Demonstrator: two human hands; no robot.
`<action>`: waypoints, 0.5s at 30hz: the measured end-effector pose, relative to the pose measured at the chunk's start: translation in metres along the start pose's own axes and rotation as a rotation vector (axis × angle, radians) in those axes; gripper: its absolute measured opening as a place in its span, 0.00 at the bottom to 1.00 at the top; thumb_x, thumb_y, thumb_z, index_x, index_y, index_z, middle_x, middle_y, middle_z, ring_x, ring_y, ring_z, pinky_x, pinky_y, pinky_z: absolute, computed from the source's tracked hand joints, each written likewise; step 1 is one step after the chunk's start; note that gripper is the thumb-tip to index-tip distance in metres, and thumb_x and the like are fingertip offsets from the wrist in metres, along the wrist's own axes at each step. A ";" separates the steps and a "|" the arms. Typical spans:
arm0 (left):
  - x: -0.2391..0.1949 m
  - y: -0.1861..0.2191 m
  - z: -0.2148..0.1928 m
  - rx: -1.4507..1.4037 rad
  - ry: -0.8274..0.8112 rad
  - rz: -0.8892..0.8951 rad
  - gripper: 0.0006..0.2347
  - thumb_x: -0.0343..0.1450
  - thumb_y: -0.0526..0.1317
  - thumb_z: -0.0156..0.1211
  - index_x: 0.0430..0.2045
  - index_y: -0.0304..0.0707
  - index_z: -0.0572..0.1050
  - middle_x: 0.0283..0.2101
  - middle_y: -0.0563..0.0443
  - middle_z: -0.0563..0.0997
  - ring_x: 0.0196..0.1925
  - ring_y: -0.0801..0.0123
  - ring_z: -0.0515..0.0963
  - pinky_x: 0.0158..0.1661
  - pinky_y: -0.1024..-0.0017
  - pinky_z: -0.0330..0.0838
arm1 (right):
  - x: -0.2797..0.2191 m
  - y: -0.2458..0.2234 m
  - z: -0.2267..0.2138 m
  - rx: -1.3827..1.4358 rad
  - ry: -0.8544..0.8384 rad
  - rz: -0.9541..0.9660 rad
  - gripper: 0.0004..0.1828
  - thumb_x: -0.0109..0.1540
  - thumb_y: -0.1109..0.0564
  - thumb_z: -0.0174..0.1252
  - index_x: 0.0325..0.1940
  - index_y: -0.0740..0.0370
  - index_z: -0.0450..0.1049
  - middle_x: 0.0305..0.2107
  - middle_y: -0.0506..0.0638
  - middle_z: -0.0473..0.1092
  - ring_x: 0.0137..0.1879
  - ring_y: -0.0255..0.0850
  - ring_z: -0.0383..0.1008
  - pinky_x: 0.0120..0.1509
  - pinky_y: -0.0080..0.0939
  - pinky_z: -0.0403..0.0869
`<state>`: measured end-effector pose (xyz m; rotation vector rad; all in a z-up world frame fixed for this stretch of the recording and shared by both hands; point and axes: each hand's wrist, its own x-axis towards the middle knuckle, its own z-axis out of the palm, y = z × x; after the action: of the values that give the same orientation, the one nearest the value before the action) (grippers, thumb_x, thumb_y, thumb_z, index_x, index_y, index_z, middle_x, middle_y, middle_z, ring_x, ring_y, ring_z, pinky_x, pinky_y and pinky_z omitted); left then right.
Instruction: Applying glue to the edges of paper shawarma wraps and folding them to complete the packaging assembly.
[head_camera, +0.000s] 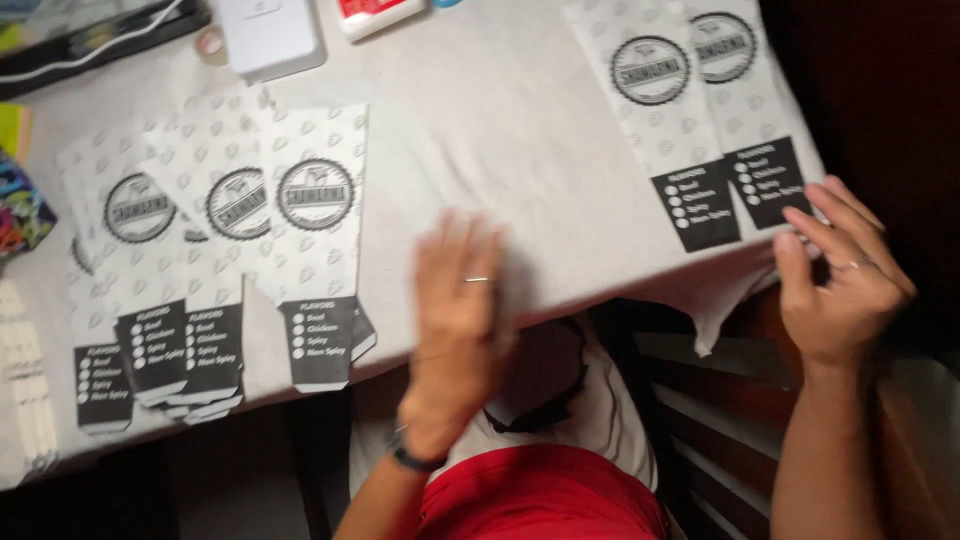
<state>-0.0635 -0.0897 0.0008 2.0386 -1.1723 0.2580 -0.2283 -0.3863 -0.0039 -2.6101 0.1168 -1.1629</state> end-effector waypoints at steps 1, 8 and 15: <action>-0.015 -0.018 -0.016 0.280 -0.013 -0.099 0.23 0.72 0.26 0.49 0.66 0.30 0.63 0.71 0.32 0.64 0.76 0.34 0.59 0.74 0.39 0.51 | -0.001 -0.002 0.001 0.002 0.014 0.006 0.05 0.75 0.78 0.59 0.52 0.89 0.79 0.55 0.81 0.75 0.65 0.75 0.76 0.71 0.64 0.75; -0.054 -0.048 -0.041 0.516 -0.142 -0.376 0.42 0.54 0.18 0.45 0.71 0.29 0.55 0.72 0.17 0.54 0.76 0.28 0.52 0.73 0.42 0.44 | 0.024 -0.058 0.026 0.141 0.006 0.014 0.04 0.73 0.77 0.58 0.49 0.84 0.79 0.47 0.71 0.76 0.60 0.65 0.76 0.70 0.59 0.75; 0.012 -0.003 0.014 0.247 0.016 -0.250 0.24 0.67 0.23 0.58 0.61 0.24 0.69 0.62 0.18 0.70 0.69 0.27 0.67 0.57 0.48 0.67 | 0.046 -0.147 0.085 0.513 -0.151 -0.053 0.10 0.57 0.70 0.66 0.42 0.68 0.81 0.44 0.61 0.79 0.53 0.65 0.79 0.62 0.63 0.76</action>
<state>-0.0564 -0.1067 -0.0043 2.3684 -0.8997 0.3066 -0.1407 -0.2357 0.0174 -2.2373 -0.2503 -0.8644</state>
